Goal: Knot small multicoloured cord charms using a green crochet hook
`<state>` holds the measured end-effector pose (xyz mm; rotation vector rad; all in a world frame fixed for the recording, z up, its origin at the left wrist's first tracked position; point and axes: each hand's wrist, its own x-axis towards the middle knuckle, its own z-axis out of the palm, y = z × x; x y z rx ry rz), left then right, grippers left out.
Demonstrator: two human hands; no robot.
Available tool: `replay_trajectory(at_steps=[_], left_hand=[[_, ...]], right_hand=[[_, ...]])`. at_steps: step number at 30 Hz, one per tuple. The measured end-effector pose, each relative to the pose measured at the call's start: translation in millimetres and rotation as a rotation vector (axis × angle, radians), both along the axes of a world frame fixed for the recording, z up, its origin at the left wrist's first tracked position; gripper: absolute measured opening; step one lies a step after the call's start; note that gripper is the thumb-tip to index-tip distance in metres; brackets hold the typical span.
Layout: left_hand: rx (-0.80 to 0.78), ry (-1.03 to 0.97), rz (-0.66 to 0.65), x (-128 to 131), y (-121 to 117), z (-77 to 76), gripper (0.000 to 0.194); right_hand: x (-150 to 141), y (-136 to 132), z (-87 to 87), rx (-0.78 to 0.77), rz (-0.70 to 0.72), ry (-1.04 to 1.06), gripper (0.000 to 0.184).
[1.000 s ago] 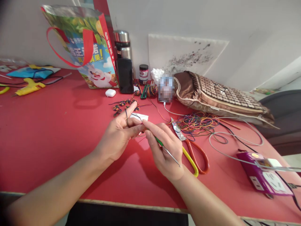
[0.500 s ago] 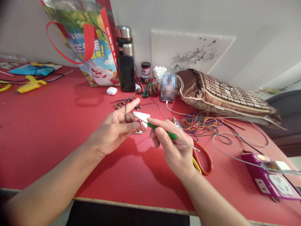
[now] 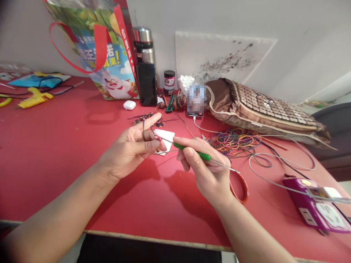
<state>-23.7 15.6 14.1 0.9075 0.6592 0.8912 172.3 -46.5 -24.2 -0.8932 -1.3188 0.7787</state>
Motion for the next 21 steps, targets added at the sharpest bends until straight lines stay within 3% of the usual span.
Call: replay_trajectory(at_steps=[21], left_hand=[[0.040, 0.018, 0.024, -4.7, 4.1, 1.1, 0.114]], right_hand=[[1.8, -2.5, 5.8, -0.031, -0.057, -0.039, 0.022]])
